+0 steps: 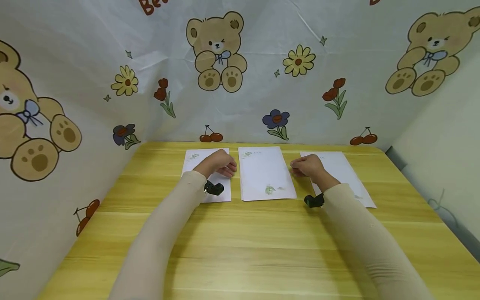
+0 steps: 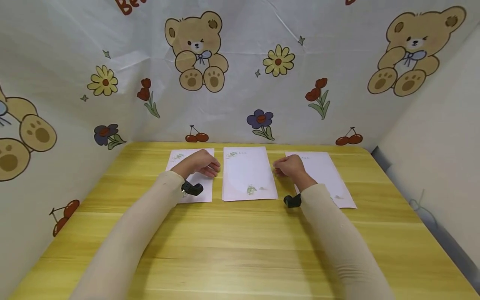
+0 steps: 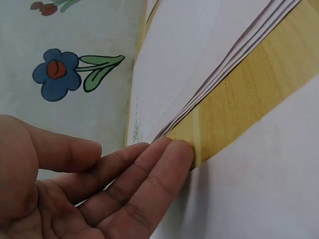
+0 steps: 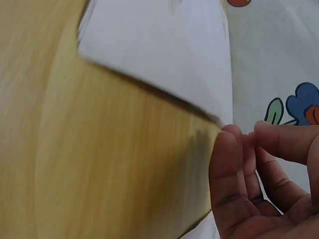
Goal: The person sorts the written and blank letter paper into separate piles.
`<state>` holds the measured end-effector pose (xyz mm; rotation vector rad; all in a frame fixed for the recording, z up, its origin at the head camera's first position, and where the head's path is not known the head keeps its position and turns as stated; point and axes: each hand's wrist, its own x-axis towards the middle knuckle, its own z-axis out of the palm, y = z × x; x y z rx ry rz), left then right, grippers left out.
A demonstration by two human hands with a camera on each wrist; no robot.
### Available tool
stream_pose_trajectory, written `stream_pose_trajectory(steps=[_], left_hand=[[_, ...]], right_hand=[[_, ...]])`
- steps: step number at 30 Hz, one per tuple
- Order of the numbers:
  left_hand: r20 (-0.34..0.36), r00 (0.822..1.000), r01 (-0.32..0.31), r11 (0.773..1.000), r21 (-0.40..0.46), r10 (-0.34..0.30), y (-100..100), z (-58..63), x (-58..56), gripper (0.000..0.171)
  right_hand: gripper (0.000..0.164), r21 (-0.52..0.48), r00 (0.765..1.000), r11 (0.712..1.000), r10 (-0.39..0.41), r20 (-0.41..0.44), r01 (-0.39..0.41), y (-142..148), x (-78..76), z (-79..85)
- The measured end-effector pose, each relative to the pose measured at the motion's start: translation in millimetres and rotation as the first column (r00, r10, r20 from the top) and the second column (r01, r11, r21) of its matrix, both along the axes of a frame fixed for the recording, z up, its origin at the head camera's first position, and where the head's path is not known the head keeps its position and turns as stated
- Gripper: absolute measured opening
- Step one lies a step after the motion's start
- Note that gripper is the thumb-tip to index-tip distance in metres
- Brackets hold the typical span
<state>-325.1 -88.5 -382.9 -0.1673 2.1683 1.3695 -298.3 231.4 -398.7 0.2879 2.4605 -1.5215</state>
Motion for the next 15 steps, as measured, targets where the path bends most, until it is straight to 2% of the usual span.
stream_pose_trajectory(steps=[6,15], left_hand=[[0.006,1.0,0.004,1.0,0.015,-0.004,3.1,-0.6,0.5,0.027],[0.016,1.0,0.007,0.998,0.055,-0.007,4.5,-1.5,1.4,0.028]], right_hand=[[0.036,-0.041,1.0,0.999,0.022,0.021,-0.022,5.3,-1.0,-6.2],[0.036,-0.025,1.0,0.999,0.022,0.011,-0.021,-2.7,-3.6,-9.9]])
